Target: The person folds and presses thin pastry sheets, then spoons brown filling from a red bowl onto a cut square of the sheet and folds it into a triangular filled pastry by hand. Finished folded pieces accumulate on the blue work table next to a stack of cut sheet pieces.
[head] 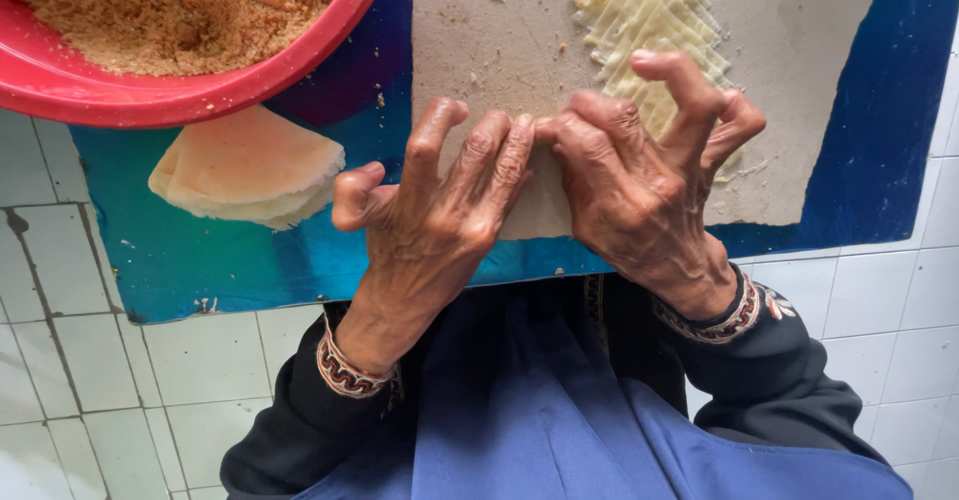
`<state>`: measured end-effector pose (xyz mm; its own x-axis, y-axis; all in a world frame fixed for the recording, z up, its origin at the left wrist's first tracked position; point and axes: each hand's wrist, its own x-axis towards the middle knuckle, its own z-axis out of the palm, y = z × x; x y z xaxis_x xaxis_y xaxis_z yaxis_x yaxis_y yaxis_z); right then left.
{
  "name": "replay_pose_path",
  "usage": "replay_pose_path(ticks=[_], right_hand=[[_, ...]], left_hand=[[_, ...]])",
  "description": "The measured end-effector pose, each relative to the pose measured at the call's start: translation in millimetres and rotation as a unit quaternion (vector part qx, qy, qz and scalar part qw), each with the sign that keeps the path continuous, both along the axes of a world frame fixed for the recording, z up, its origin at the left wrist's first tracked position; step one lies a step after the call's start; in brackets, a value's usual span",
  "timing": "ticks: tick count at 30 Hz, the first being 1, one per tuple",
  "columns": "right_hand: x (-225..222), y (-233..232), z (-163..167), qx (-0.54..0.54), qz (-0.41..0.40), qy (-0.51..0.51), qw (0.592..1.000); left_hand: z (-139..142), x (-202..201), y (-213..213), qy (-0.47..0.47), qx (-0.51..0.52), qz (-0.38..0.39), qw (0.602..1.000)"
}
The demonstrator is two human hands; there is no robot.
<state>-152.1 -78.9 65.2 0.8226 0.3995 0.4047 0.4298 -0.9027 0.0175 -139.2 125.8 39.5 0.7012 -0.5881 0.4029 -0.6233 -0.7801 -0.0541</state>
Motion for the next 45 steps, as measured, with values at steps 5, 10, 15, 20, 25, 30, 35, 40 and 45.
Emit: replay_pose_path(ticks=[5, 10, 15, 20, 25, 30, 35, 40, 45], right_hand=[[-2, -1, -1, 0.009, -0.012, -0.002, 1.000], [-3, -4, -5, 0.036, -0.015, 0.040, 0.998], [-19, -22, -7, 0.090, -0.105, -0.023, 0.990], [-68, -75, 0, 0.140, -0.183, -0.008, 0.973], [-99, -109, -7, 0.161, -0.242, 0.022, 0.957], [-101, -107, -10, 0.214, -0.261, 0.049, 0.940], [-94, -94, -12, 0.238, -0.270, 0.049, 0.931], [-81, -90, 4, 0.182, -0.220, 0.074, 0.955], [-64, -85, 10, 0.032, -0.124, 0.031, 0.991]], left_hand=[[5, 2, -4, -0.022, 0.044, 0.011, 0.999], [6, 3, -9, -0.042, 0.064, -0.009, 0.997], [0, 9, -9, 0.011, 0.045, -0.023, 0.999], [-9, 19, -9, 0.015, 0.015, -0.019, 1.000], [-9, 33, -14, -0.019, 0.028, -0.004, 0.999], [-4, 42, -16, 0.008, -0.084, -0.022, 0.996], [4, 32, 0, 0.016, -0.064, -0.005, 0.998], [7, 4, 40, -0.035, 0.104, 0.088, 0.990], [9, -6, 55, 0.013, 0.104, 0.136, 0.985]])
